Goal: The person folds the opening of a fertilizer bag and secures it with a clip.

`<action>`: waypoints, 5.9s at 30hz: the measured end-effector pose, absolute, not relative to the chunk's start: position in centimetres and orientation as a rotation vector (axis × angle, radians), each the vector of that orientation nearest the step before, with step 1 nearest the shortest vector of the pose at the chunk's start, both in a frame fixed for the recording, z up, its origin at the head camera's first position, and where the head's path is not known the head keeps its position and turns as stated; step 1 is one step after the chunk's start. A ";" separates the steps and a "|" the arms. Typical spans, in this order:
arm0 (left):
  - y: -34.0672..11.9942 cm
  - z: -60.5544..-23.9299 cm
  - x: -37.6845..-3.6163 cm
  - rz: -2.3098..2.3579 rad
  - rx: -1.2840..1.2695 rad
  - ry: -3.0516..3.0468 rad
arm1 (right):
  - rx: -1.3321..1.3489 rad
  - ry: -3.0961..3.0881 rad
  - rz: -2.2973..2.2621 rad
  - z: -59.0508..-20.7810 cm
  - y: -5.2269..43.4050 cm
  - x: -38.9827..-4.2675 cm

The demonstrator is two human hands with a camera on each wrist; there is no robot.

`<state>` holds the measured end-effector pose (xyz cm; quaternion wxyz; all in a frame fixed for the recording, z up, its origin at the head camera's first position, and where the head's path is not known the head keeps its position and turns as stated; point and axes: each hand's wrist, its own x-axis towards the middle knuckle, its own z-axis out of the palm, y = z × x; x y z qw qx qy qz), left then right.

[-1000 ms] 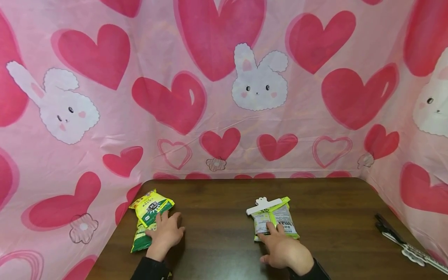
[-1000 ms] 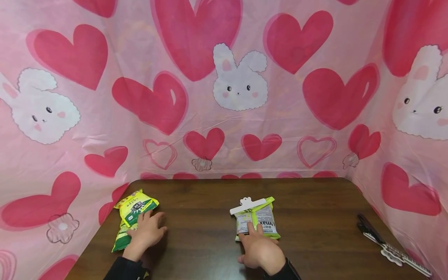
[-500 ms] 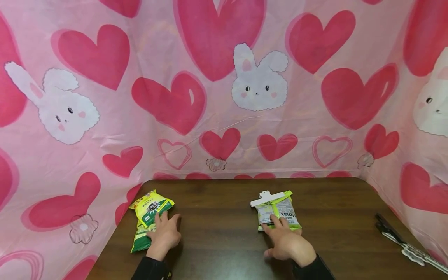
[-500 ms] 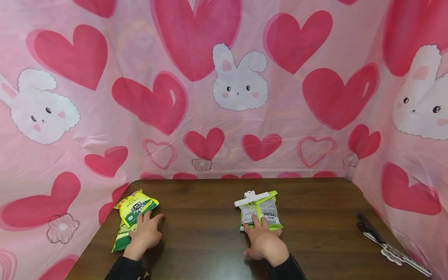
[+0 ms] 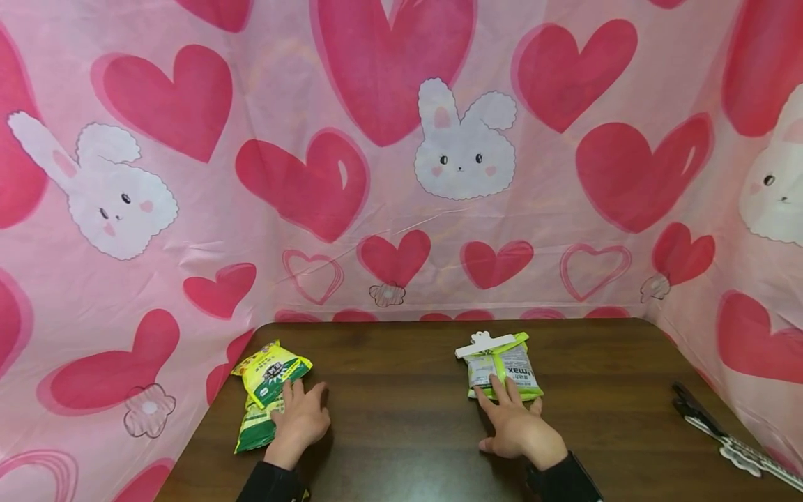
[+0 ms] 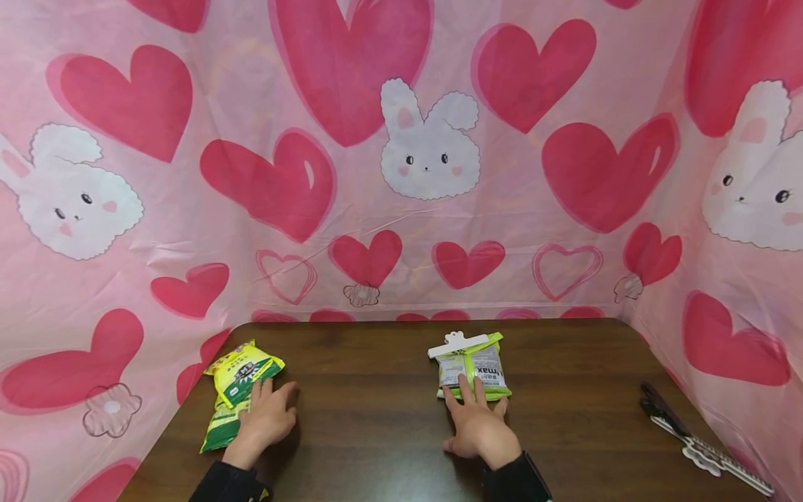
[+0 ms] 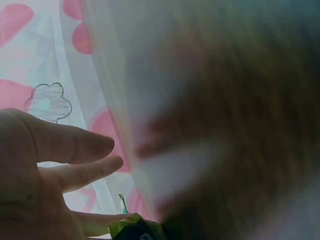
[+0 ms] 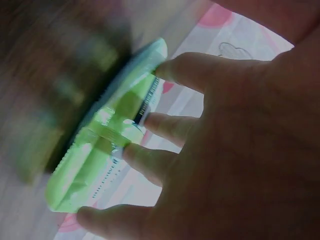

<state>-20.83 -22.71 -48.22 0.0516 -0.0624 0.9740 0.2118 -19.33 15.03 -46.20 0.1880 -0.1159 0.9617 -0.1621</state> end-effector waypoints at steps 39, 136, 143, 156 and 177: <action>-24.2 -48.4 -21.2 0.577 -0.244 2.946 | -0.417 2.698 -0.603 -51.2 18.6 -22.3; -11.1 -45.5 -14.5 0.788 0.840 2.566 | -0.670 2.688 -0.840 -46.3 10.4 -18.4; -11.0 -45.1 -14.1 0.749 0.868 2.617 | -0.581 2.692 -1.070 -46.3 10.3 -18.9; -10.3 -43.8 -13.4 0.633 0.861 2.671 | -0.607 2.590 -1.382 -45.3 10.6 -19.0; -13.3 -43.1 -15.1 1.286 1.012 2.515 | -0.623 2.574 -1.463 -43.3 10.5 -18.2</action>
